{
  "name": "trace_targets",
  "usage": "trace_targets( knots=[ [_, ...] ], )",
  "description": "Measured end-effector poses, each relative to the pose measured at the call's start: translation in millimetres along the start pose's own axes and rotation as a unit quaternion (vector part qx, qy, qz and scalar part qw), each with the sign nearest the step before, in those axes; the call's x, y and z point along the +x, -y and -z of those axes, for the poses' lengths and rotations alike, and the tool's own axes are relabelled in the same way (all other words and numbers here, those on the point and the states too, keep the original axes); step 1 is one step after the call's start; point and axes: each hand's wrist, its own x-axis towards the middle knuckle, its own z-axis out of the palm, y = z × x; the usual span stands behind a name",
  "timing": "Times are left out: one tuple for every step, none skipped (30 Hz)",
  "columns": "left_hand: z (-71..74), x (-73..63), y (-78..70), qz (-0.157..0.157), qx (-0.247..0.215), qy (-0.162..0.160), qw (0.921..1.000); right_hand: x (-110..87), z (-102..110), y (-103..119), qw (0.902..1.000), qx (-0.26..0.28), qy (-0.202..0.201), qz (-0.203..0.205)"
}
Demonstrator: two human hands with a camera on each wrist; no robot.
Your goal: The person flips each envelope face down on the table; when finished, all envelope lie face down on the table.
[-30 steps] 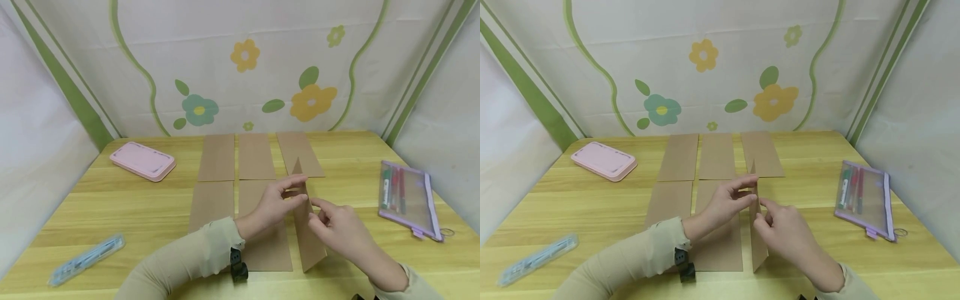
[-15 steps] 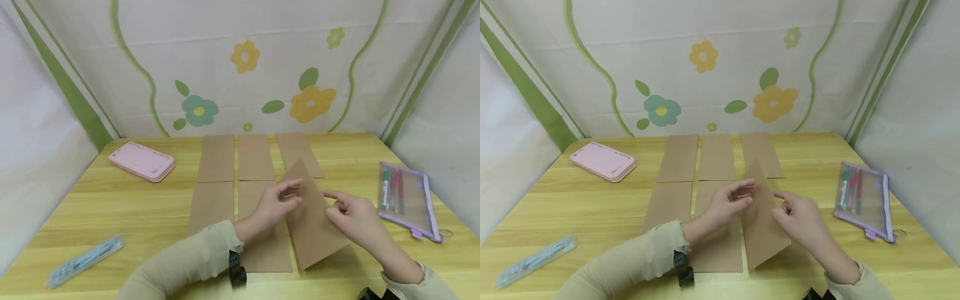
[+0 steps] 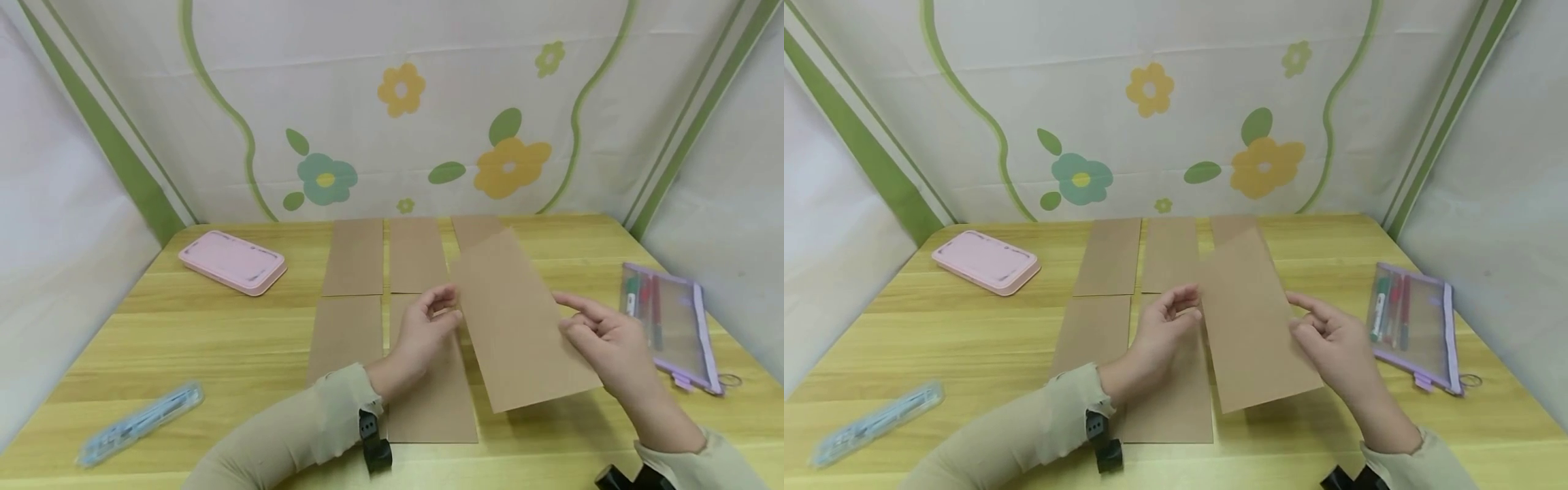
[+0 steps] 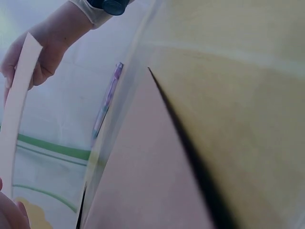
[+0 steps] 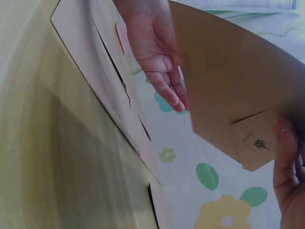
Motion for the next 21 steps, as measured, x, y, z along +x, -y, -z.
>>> trace_targets(
  knots=[
    [0.2, 0.1, 0.3, -0.002, -0.005, -0.001, 1.0000, -0.2, -1, -1, 0.9997, 0.023, -0.009, 0.000],
    [0.3, 0.2, 0.3, -0.002, -0.012, -0.001, 0.9999, -0.2, -2, -2, 0.9986, 0.051, -0.015, -0.002],
    [0.2, 0.1, 0.2, 0.000, -0.019, -0.001, 0.9998, -0.1, -3, -2, 0.9964, 0.083, -0.019, -0.004],
    [0.1, 0.3, 0.2, 0.003, -0.025, -0.002, 0.9997, 0.0, -3, -3, 0.9939, 0.107, -0.024, -0.005],
    [-0.2, 0.3, 0.3, 0.008, -0.035, -0.001, 0.9994, 0.2, -4, -4, 0.9903, 0.137, -0.026, -0.006],
    [-0.5, 0.2, 0.0, 0.011, -0.044, -0.001, 0.9990, 0.2, -5, -4, 0.9866, 0.161, -0.027, -0.008],
    [-1.1, 0.2, -0.3, 0.016, -0.052, -0.001, 0.9985, 0.2, -5, -5, 0.9825, 0.184, -0.026, -0.011],
    [-1.6, 0.1, -0.4, 0.020, -0.059, -0.002, 0.9981, 0.1, -5, -6, 0.9782, 0.206, -0.019, -0.012],
    [-2.1, 0.2, -0.5, 0.023, -0.064, -0.004, 0.9977, 0.1, -5, -8, 0.9739, 0.226, -0.014, -0.017],
    [-2.5, 0.2, -0.7, 0.025, -0.068, -0.005, 0.9974, -0.1, -6, -9, 0.9711, 0.238, -0.009, -0.021],
    [-2.8, 0.1, -0.9, 0.026, -0.071, -0.006, 0.9971, -0.3, -6, -11, 0.9667, 0.255, -0.003, -0.027],
    [-3.0, 0.1, -1.1, 0.027, -0.073, -0.007, 0.9970, -0.4, -6, -12, 0.9642, 0.263, 0.003, -0.033],
    [-3.2, 0.2, -1.2, 0.028, -0.075, -0.007, 0.9968, -0.4, -6, -14, 0.9620, 0.271, 0.008, -0.036],
    [-3.3, 0.3, -1.2, 0.029, -0.077, -0.006, 0.9966, -0.1, -5, -16, 0.9591, 0.280, 0.015, -0.039],
    [-3.3, 0.5, -1.3, 0.030, -0.078, -0.006, 0.9965, 0.4, -5, -18, 0.9582, 0.282, 0.021, -0.041],
    [-3.2, 0.6, -1.4, 0.031, -0.079, -0.005, 0.9964, 1.2, -4, -21, 0.9588, 0.280, 0.032, -0.037],
    [-3.1, 0.9, -1.5, 0.032, -0.081, -0.003, 0.9962, 2.2, -3, -24, 0.9596, 0.276, 0.048, -0.032],
    [-3.0, 1.3, -1.5, 0.034, -0.084, 0.000, 0.9959, 3.4, -1, -28, 0.9604, 0.269, 0.070, -0.021],
    [-2.7, 1.7, -1.4, 0.034, -0.086, 0.004, 0.9958, 4.7, 1, -32, 0.9591, 0.265, 0.098, -0.011],
    [-2.6, 2.0, -1.5, 0.038, -0.087, 0.007, 0.9955, 6.3, 3, -36, 0.9562, 0.261, 0.132, -0.001],
    [-2.4, 2.3, -1.5, 0.044, -0.089, 0.012, 0.9950, 7.8, 6, -40, 0.9530, 0.253, 0.166, 0.011]
  ],
)
